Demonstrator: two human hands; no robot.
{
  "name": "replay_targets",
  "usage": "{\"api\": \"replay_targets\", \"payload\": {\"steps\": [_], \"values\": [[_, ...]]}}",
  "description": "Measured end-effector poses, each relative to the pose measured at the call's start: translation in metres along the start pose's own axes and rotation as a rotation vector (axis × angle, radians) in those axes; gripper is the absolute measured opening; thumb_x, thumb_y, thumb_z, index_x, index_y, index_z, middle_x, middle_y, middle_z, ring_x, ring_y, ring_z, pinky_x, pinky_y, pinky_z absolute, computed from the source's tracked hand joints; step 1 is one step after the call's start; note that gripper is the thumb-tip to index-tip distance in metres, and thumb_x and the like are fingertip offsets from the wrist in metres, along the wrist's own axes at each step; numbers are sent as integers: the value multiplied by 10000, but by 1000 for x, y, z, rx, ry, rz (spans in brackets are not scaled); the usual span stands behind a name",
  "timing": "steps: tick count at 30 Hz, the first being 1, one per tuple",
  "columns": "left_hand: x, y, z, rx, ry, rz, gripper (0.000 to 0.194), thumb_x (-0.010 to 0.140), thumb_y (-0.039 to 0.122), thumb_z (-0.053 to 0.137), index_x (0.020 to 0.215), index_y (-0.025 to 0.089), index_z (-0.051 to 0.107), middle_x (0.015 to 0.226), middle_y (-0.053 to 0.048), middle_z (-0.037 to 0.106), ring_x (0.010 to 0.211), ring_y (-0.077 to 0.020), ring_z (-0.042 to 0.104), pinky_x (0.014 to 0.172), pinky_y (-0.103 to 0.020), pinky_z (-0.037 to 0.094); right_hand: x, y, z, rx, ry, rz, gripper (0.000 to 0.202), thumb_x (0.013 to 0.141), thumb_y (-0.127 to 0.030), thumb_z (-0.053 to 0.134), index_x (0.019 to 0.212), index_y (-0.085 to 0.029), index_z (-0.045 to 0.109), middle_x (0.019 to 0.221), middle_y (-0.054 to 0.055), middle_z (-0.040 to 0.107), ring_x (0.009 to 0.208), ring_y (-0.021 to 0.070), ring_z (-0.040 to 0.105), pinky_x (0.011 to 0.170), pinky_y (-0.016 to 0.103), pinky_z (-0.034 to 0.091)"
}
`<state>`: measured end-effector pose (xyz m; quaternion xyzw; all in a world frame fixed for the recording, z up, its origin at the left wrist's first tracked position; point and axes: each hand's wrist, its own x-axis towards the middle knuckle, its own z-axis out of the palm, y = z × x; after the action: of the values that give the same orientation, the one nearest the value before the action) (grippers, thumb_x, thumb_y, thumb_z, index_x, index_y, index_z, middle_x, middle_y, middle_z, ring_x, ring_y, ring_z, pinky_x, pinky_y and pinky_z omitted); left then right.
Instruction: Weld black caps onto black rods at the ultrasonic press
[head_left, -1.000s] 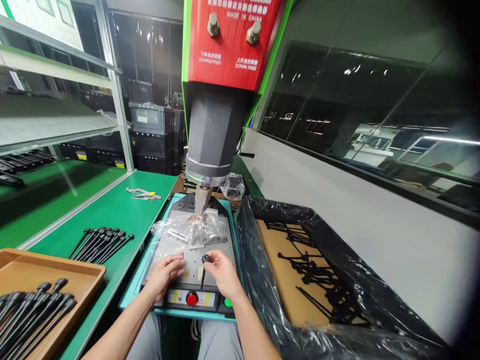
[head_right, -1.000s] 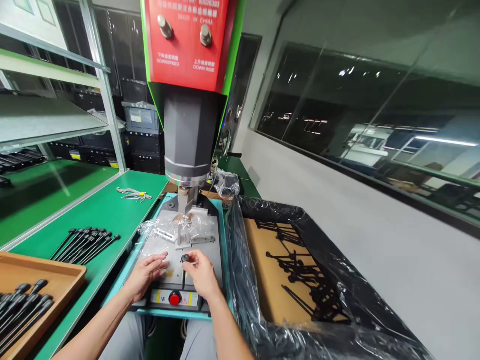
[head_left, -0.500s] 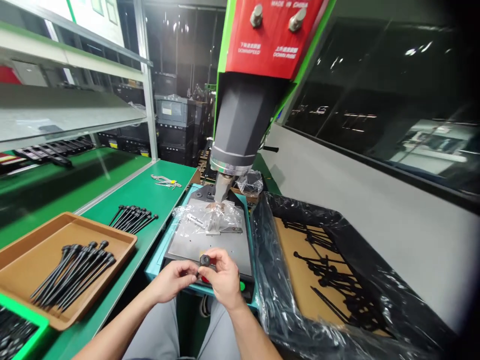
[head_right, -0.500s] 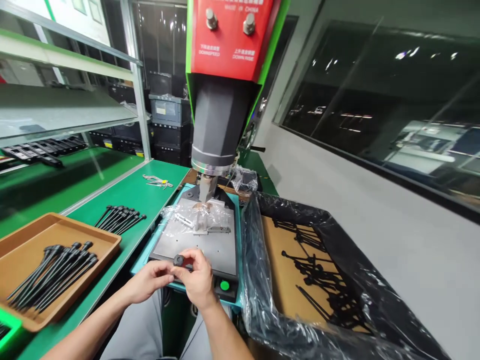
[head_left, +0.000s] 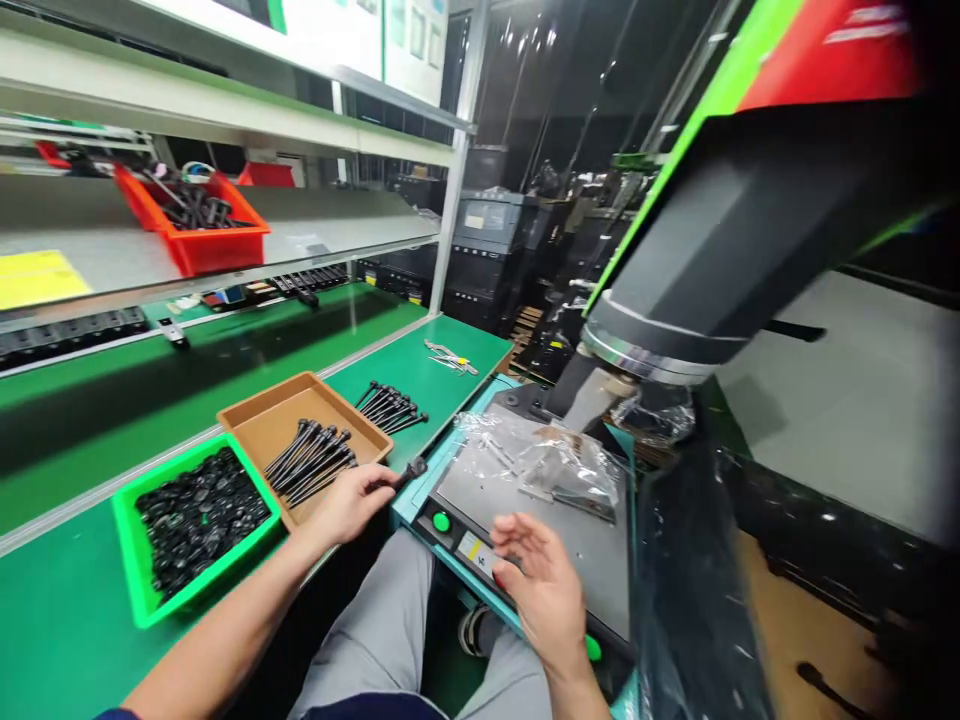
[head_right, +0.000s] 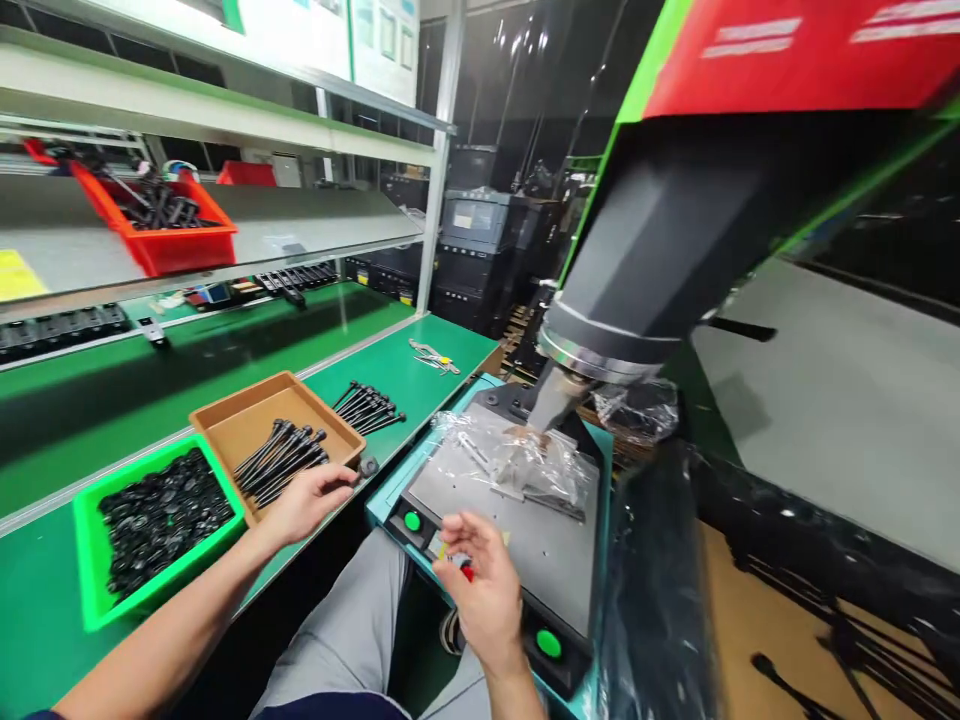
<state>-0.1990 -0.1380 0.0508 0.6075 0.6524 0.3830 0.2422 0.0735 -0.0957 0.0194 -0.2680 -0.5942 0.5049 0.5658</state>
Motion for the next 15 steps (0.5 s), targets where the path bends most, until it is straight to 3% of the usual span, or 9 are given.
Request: {"api": "replay_targets", "payload": {"steps": [4, 7, 10, 15], "values": [[-4, -46, -68, 588, 140, -291, 265, 843, 273, 468, 1001, 209, 671, 1049, -77, 688, 965, -240, 622, 838, -306, 451, -12, 10, -12, 47, -32, 82, 444, 744, -322, 767, 1151, -268, 596, 921, 90, 679, 743, 200, 655, 647, 319, 565], [-3, -75, -99, 725, 170, -446, 257, 807, 203, 468, 937, 159, 686, 994, -159, 697, 950, -305, 636, 807, -376, 467, -16, 14, -14, 56, -23, 127, 439, 732, -334, 774, 1131, -259, 607, 876, 97, 682, 704, 210, 658, 622, 329, 572], [2, -93, -108, 789, 149, -535, 246, 780, 157, 469, 862, 126, 698, 945, -208, 705, 903, -321, 658, 769, -389, 485, -16, 15, -13, 49, -69, 150, 455, 721, -351, 778, 1132, -261, 604, 882, 105, 681, 698, 221, 657, 627, 353, 576], [14, -107, -101, 825, 111, -592, 260, 778, 131, 464, 874, 106, 705, 950, -232, 706, 900, -317, 666, 759, -375, 492, -21, 5, -31, -28, -103, 230, 529, 674, -400, 797, 1149, -279, 598, 922, 126, 686, 755, 277, 672, 702, 451, 574]]}}
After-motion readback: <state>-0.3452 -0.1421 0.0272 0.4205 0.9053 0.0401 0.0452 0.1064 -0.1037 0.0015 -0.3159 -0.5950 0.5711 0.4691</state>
